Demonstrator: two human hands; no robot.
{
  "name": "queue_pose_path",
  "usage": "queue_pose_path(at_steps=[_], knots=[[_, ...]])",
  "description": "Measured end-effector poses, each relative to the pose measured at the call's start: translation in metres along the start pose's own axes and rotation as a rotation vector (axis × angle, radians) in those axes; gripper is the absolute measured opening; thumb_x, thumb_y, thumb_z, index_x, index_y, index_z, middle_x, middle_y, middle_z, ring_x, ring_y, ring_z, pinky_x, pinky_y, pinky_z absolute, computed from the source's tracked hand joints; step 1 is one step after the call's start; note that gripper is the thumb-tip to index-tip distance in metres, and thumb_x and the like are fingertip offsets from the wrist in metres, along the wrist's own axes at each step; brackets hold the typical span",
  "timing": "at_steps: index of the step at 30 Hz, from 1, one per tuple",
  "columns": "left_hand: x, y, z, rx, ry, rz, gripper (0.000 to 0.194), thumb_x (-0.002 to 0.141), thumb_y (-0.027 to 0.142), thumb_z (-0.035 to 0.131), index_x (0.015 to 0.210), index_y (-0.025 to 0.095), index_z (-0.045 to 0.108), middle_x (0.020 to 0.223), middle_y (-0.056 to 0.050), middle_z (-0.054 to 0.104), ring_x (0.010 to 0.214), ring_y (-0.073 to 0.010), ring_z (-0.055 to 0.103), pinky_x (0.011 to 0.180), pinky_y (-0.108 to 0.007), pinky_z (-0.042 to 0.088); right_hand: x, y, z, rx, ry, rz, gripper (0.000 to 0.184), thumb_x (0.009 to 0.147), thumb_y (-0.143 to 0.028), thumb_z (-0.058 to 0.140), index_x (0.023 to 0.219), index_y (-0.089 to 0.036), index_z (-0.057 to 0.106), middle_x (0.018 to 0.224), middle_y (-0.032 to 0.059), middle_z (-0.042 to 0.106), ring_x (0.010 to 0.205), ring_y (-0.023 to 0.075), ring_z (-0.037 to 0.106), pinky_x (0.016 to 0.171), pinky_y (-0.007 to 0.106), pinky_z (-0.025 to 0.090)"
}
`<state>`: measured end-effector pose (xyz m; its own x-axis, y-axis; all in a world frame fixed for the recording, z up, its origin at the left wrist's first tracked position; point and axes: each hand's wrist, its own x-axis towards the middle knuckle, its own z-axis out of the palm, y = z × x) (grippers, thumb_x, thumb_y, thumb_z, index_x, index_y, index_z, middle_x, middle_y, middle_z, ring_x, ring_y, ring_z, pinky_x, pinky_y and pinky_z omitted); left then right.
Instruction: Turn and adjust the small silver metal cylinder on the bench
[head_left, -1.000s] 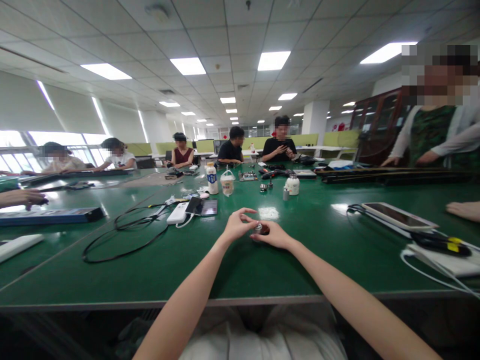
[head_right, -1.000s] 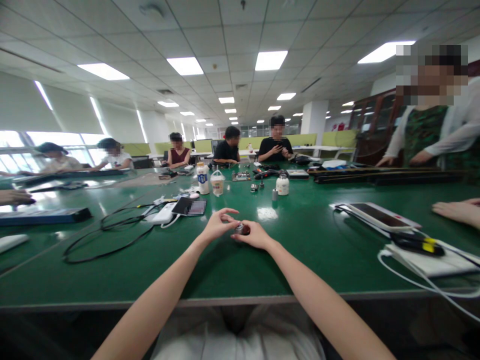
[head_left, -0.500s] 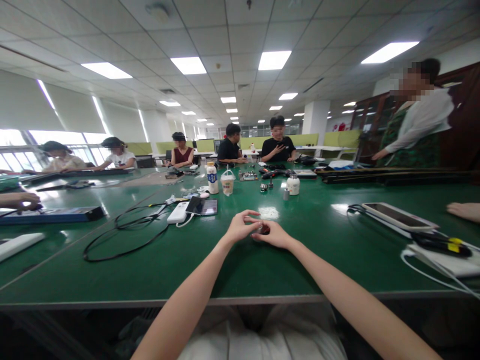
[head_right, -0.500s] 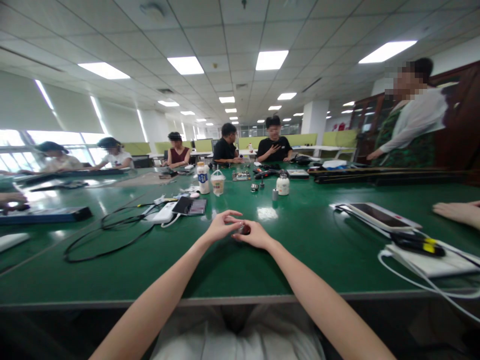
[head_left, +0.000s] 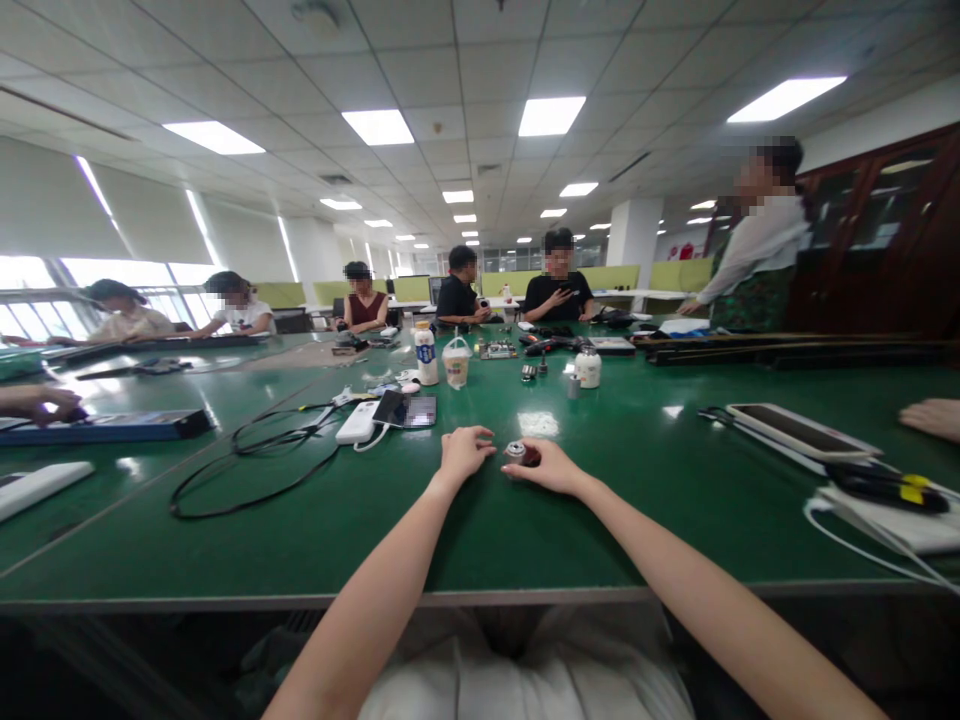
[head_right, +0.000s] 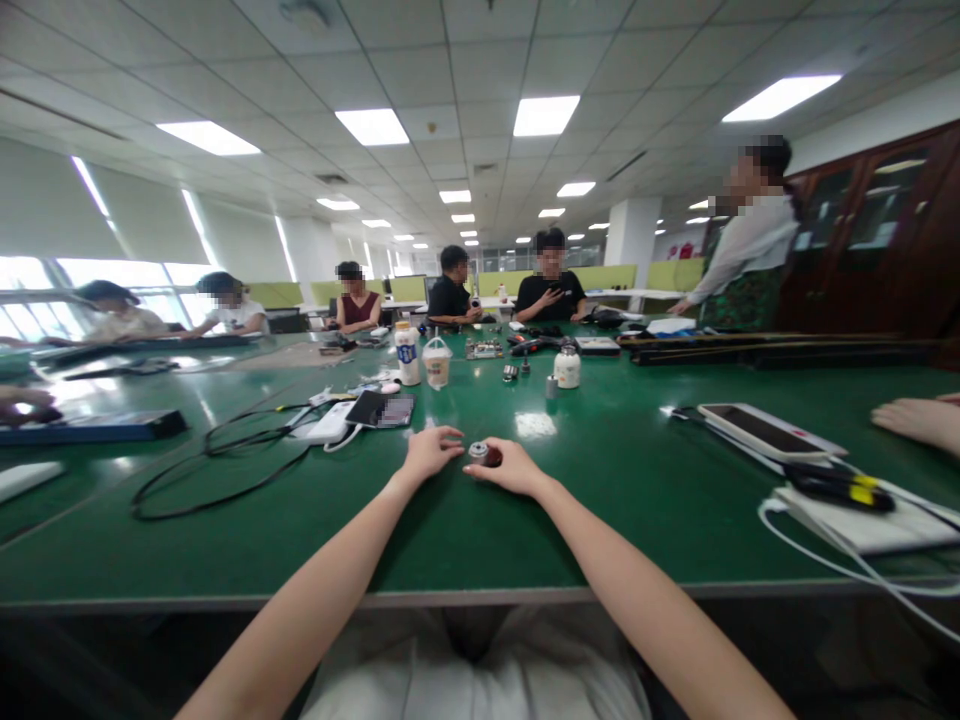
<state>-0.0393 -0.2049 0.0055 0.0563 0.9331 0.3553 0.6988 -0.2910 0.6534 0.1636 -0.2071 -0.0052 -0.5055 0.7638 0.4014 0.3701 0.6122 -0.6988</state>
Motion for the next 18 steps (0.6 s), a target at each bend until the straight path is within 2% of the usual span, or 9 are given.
queue_pose_path(at_steps=[3, 7, 12, 15, 18], knots=[[0.000, -0.002, 0.001, 0.058, 0.021, -0.034, 0.027, 0.079, 0.034, 0.073, 0.100, 0.017, 0.070, 0.097, -0.006, 0.074, 0.103, -0.0253, 0.064, 0.100, -0.049, 0.040, 0.000, 0.000, 0.000, 0.000, -0.001, 0.004, 0.038, 0.072, -0.049, 0.073, 0.088, -0.016, 0.065, 0.079, 0.0028, 0.067, 0.070, 0.0172, 0.059, 0.065, 0.028, 0.046], [-0.001, -0.003, -0.002, 0.070, 0.113, -0.081, 0.030, 0.063, 0.031, 0.084, 0.089, 0.023, 0.074, 0.089, -0.007, 0.078, 0.112, -0.0344, 0.059, 0.100, -0.050, 0.034, 0.000, -0.001, -0.001, -0.003, -0.002, 0.007, 0.038, 0.072, -0.050, 0.073, 0.087, -0.016, 0.065, 0.079, 0.0029, 0.067, 0.070, 0.0174, 0.059, 0.065, 0.028, 0.046], [0.000, 0.002, -0.003, -0.062, 0.150, -0.062, 0.021, 0.065, 0.028, 0.081, 0.083, 0.021, 0.073, 0.073, -0.006, 0.077, 0.090, -0.0303, 0.070, 0.091, -0.044, 0.043, 0.000, 0.001, -0.001, -0.005, -0.001, 0.003, 0.037, 0.072, -0.050, 0.073, 0.087, -0.017, 0.065, 0.079, 0.0030, 0.068, 0.071, 0.0177, 0.060, 0.067, 0.029, 0.047], [0.002, 0.012, -0.002, -0.211, 0.139, -0.003, 0.032, 0.069, 0.035, 0.078, 0.096, 0.020, 0.071, 0.079, -0.006, 0.078, 0.085, -0.0261, 0.072, 0.083, -0.036, 0.050, 0.000, 0.002, 0.000, -0.001, 0.002, 0.001, 0.037, 0.073, -0.049, 0.073, 0.088, -0.017, 0.065, 0.079, 0.0029, 0.068, 0.071, 0.0176, 0.059, 0.067, 0.029, 0.047], [0.002, 0.022, -0.001, -0.359, 0.077, 0.070, 0.044, 0.069, 0.039, 0.079, 0.107, 0.018, 0.068, 0.078, -0.006, 0.078, 0.080, -0.0230, 0.074, 0.075, -0.031, 0.054, 0.000, 0.003, 0.001, 0.009, 0.003, 0.002, 0.037, 0.072, -0.048, 0.074, 0.088, -0.016, 0.065, 0.078, 0.0028, 0.068, 0.069, 0.0173, 0.059, 0.066, 0.029, 0.047]])
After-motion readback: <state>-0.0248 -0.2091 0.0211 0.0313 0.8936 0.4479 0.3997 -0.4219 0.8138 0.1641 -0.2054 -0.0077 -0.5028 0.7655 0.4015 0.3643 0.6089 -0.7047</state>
